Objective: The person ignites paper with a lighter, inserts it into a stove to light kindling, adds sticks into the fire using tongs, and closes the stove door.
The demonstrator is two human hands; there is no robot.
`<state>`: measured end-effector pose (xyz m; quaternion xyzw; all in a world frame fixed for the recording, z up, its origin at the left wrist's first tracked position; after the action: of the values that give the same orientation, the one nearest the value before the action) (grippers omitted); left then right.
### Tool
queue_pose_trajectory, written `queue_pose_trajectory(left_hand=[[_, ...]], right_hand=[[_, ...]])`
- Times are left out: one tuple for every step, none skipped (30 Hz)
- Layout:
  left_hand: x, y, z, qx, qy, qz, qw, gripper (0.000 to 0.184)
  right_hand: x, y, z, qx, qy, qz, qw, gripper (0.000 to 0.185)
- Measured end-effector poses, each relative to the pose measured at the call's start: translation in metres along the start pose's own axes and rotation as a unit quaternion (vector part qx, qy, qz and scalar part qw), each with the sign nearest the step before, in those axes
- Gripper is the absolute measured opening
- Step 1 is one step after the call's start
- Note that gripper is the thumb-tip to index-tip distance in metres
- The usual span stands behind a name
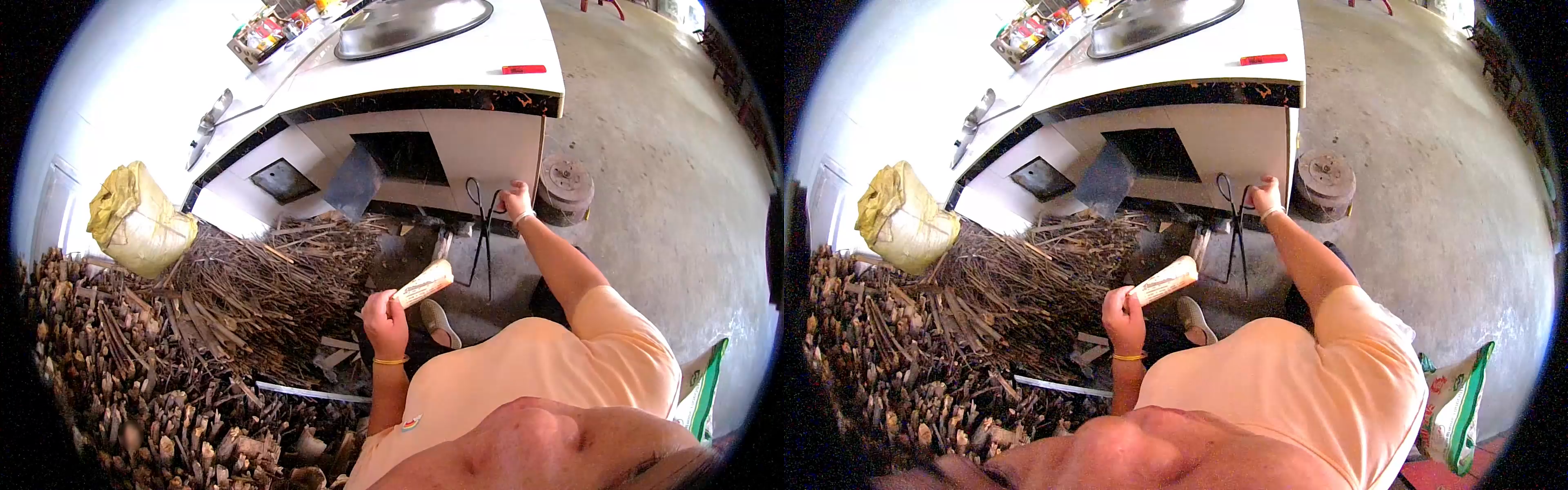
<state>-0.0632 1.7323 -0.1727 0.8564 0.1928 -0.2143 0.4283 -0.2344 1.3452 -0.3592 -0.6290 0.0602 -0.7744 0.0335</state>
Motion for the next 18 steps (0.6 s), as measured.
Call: queue_pose_trajectory(left_hand=[[0.003, 0.001, 0.000, -0.001, 0.001, -0.002, 1.000, 0.012], [0.005, 0.001, 0.000, -0.002, 0.001, -0.003, 1.000, 0.012], [0.006, 0.002, 0.001, -0.001, -0.001, -0.004, 1.000, 0.012], [0.007, 0.002, 0.002, 0.001, -0.001, -0.007, 1.000, 0.012], [0.008, 0.003, 0.003, 0.003, -0.001, -0.010, 1.000, 0.012], [0.009, 0.004, 0.006, 0.004, -0.004, -0.011, 1.000, 0.012], [0.010, 0.005, 0.008, -0.009, -0.003, -0.003, 1.000, 0.012], [0.011, 0.006, 0.010, -0.023, -0.001, 0.004, 1.000, 0.012], [0.013, 0.008, 0.012, -0.022, -0.003, 0.002, 1.000, 0.012], [0.015, 0.011, 0.014, -0.025, -0.017, 0.006, 1.000, 0.012], [0.018, 0.013, 0.015, -0.027, -0.030, 0.010, 0.999, 0.011], [0.020, 0.014, 0.017, -0.045, -0.027, 0.030, 0.998, 0.011], [0.020, 0.018, 0.017, -0.036, -0.020, 0.040, 0.998, 0.011], [0.018, 0.023, 0.018, -0.040, -0.015, 0.060, 0.997, 0.011], [0.016, 0.027, 0.019, -0.044, -0.006, 0.075, 0.996, 0.011], [0.014, 0.031, 0.019, -0.044, 0.002, 0.090, 0.995, 0.011], [0.012, 0.036, 0.020, -0.042, 0.012, 0.102, 0.994, 0.010], [0.011, 0.039, 0.021, -0.042, 0.020, 0.101, 0.994, 0.010]], right_hand=[[0.005, -0.016, 0.005, 0.068, 0.014, 0.028, 0.997, 0.040], [0.000, -0.029, 0.005, 0.105, 0.033, 0.035, 0.993, 0.039], [-0.015, -0.038, 0.001, 0.148, 0.008, 0.097, 0.984, 0.038], [-0.015, -0.059, -0.003, 0.217, -0.005, 0.168, 0.962, 0.042], [-0.009, -0.089, -0.012, 0.194, 0.048, 0.247, 0.948, 0.045], [-0.028, -0.106, -0.024, 0.183, 0.058, 0.313, 0.930, 0.054], [-0.035, -0.128, -0.035, 0.223, 0.055, 0.342, 0.911, 0.061], [-0.042, -0.155, -0.045, 0.267, 0.087, 0.440, 0.853, 0.065], [-0.033, -0.182, -0.055, 0.205, 0.058, 0.490, 0.845, 0.065], [-0.044, -0.198, -0.064, 0.228, 0.076, 0.550, 0.800, 0.064], [-0.052, -0.212, -0.073, 0.249, 0.095, 0.607, 0.748, 0.064], [-0.051, -0.219, -0.077, 0.247, 0.075, 0.614, 0.746, 0.057], [-0.048, -0.230, -0.081, 0.245, 0.053, 0.624, 0.740, 0.056], [-0.044, -0.243, -0.088, 0.177, 0.046, 0.724, 0.665, 0.061], [-0.046, -0.249, -0.089, 0.185, 0.059, 0.724, 0.662, 0.057], [-0.047, -0.255, -0.090, 0.192, 0.072, 0.724, 0.659, 0.053], [-0.048, -0.259, -0.088, 0.192, 0.112, 0.778, 0.588, 0.049], [-0.053, -0.259, -0.092, 0.171, 0.107, 0.770, 0.606, 0.042]])
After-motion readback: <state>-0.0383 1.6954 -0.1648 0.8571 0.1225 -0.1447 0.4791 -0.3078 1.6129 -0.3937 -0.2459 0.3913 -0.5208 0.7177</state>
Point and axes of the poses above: each hand's wrist, its own y-axis towards the middle knuckle, its own z-axis out of the palm, x = y × z, the point moved 6 cm from there along y, towards the middle knuckle, and after that the axes turned 7 degrees about -x, right-handed, at the moved point
